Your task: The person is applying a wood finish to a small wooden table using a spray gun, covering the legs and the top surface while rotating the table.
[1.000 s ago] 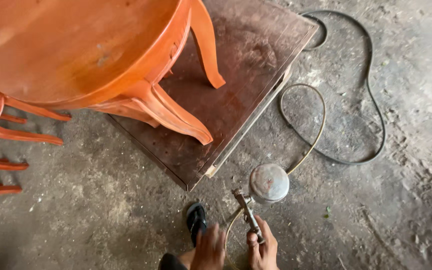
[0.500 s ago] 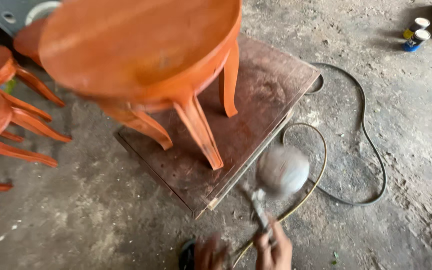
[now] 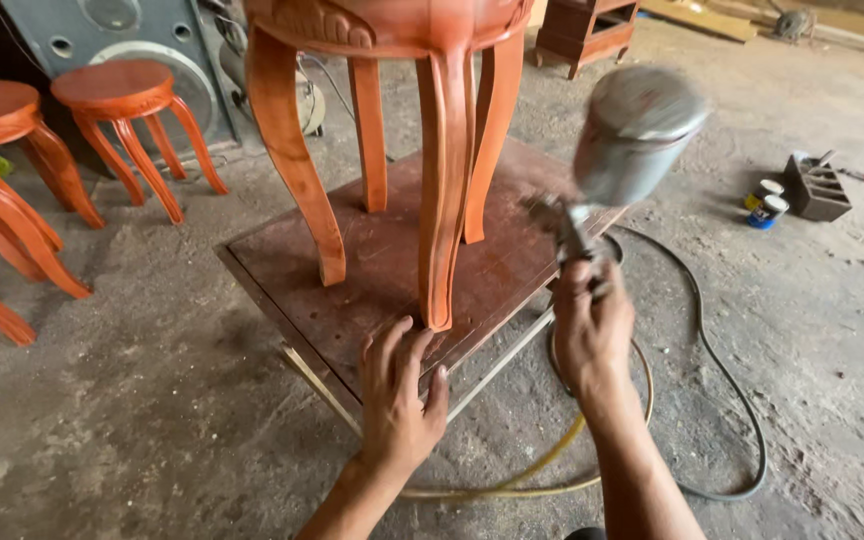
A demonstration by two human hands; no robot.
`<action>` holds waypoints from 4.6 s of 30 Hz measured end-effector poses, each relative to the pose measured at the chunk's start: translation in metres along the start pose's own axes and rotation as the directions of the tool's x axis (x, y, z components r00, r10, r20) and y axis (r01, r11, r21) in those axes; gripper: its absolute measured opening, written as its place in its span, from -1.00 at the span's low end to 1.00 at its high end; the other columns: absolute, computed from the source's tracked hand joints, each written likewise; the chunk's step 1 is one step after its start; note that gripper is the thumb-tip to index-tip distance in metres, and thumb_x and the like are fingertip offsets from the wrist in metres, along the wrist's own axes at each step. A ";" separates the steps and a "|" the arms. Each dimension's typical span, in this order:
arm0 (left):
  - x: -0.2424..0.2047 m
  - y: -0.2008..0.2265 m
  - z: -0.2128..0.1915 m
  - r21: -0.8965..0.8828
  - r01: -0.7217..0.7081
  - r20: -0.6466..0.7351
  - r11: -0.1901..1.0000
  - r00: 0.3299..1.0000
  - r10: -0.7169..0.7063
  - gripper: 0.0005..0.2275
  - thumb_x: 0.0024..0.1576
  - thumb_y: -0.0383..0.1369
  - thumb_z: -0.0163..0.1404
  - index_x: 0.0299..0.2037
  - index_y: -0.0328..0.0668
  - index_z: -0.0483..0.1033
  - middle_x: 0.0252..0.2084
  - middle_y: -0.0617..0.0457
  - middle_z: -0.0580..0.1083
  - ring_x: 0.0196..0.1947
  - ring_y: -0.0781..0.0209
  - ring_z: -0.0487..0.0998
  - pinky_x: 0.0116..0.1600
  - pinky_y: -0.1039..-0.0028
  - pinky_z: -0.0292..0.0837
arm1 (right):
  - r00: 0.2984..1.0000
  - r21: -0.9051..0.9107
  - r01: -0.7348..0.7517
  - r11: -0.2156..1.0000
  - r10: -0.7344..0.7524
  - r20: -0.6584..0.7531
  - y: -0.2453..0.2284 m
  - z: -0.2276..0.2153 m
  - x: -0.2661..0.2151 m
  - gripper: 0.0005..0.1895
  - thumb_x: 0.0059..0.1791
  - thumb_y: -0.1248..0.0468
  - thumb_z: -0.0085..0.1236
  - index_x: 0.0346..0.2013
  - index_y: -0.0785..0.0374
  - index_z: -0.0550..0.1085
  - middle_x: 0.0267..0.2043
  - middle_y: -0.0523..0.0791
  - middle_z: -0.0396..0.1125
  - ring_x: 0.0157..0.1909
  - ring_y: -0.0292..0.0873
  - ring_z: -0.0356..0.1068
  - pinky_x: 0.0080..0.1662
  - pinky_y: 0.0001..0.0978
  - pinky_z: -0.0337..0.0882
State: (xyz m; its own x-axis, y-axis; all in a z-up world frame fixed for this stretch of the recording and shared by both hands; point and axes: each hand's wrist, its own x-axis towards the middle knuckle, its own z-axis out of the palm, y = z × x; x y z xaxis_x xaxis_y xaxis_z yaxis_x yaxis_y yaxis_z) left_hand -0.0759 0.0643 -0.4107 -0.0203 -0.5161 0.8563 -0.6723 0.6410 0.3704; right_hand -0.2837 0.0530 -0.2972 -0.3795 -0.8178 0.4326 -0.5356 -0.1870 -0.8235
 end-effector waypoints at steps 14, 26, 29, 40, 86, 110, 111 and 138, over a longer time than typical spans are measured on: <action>0.032 0.010 -0.001 -0.085 0.082 -0.015 0.993 0.996 -0.084 -0.58 0.08 -0.47 0.12 0.16 -0.34 0.38 0.20 -0.30 0.35 0.17 -0.27 0.40 0.22 0.00 0.35 | 0.987 -0.351 -0.013 0.936 0.068 0.144 0.058 0.025 -0.031 -0.39 0.07 -0.25 -0.18 -0.15 0.29 0.37 -0.49 0.14 0.40 -0.38 0.23 0.44 -0.29 0.14 0.38; 0.020 -0.004 0.020 -0.074 0.067 -0.029 0.995 0.997 -0.070 -0.58 0.12 -0.45 0.11 0.19 -0.32 0.35 0.17 -0.30 0.34 0.15 -0.13 0.41 0.19 0.05 0.44 | 0.992 -0.181 0.127 0.975 -0.125 0.024 0.002 0.008 0.025 -0.38 0.10 -0.31 -0.35 -0.22 0.23 0.21 -0.58 -0.15 0.22 -0.57 -0.26 0.20 -0.53 -0.25 0.26; 0.019 -0.002 0.014 -0.063 0.081 -0.010 0.995 0.997 -0.082 -0.59 0.11 -0.45 0.11 0.18 -0.32 0.36 0.18 -0.31 0.33 0.17 -0.16 0.40 0.19 0.05 0.42 | 0.979 -0.135 0.196 0.971 -0.202 -0.028 -0.014 0.002 0.034 -0.39 0.11 -0.29 -0.36 -0.18 0.23 0.22 -0.58 -0.16 0.21 -0.60 -0.26 0.19 -0.56 -0.25 0.25; 0.025 0.006 0.003 -0.077 0.085 0.003 0.993 0.996 -0.086 -0.56 0.11 -0.46 0.12 0.20 -0.31 0.34 0.20 -0.30 0.31 0.18 -0.17 0.37 0.20 0.07 0.37 | 0.958 -0.141 0.270 0.953 -0.280 -0.060 -0.019 -0.008 0.041 -0.43 0.19 -0.24 -0.30 -0.18 0.24 0.26 -0.51 -0.14 0.29 -0.48 -0.25 0.27 -0.43 -0.28 0.31; 0.016 0.001 -0.002 -0.065 0.098 0.048 0.993 0.994 -0.094 -0.59 0.11 -0.46 0.11 0.18 -0.35 0.37 0.23 -0.35 0.31 0.24 -0.23 0.38 0.27 0.06 0.38 | 0.984 -0.172 0.176 0.969 -0.176 0.013 0.019 0.002 0.045 -0.31 0.09 -0.35 -0.34 -0.20 0.27 0.26 -0.55 -0.15 0.25 -0.55 -0.28 0.23 -0.52 -0.27 0.28; 0.020 0.007 -0.004 -0.100 0.086 0.050 0.991 0.995 -0.081 -0.60 0.09 -0.47 0.11 0.15 -0.34 0.40 0.22 -0.32 0.33 0.21 -0.24 0.41 0.25 0.07 0.38 | 0.989 -0.263 -0.046 0.964 0.080 0.122 0.042 0.018 0.025 -0.43 0.13 -0.21 -0.30 -0.19 0.28 0.27 -0.59 -0.11 0.24 -0.60 -0.23 0.16 -0.55 -0.15 0.26; 0.019 0.006 -0.004 -0.101 0.087 0.053 0.991 0.995 -0.082 -0.61 0.10 -0.47 0.11 0.15 -0.33 0.40 0.22 -0.33 0.33 0.22 -0.24 0.41 0.25 0.07 0.39 | 0.994 -0.220 -0.026 0.975 0.049 0.098 0.035 0.014 0.032 -0.44 0.13 -0.21 -0.31 -0.21 0.27 0.26 -0.58 -0.14 0.22 -0.60 -0.27 0.14 -0.57 -0.21 0.24; 0.020 0.010 -0.002 -0.132 0.094 0.066 0.987 0.994 -0.086 -0.60 0.11 -0.47 0.11 0.16 -0.34 0.39 0.22 -0.31 0.33 0.23 -0.24 0.42 0.26 0.08 0.42 | 0.992 -0.306 0.089 0.948 -0.057 0.112 0.056 0.018 0.030 -0.28 0.05 -0.35 -0.26 -0.20 0.33 0.30 -0.57 -0.05 0.30 -0.54 -0.12 0.33 -0.46 -0.10 0.34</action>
State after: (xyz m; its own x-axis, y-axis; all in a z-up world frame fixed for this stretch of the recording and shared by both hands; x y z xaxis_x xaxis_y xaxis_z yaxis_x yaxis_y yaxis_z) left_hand -0.0813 0.0614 -0.3891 -0.0118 -0.6058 0.7955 -0.5673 0.6592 0.4936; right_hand -0.3110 0.0080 -0.3367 -0.2613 -0.8618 0.4348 -0.7726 -0.0833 -0.6294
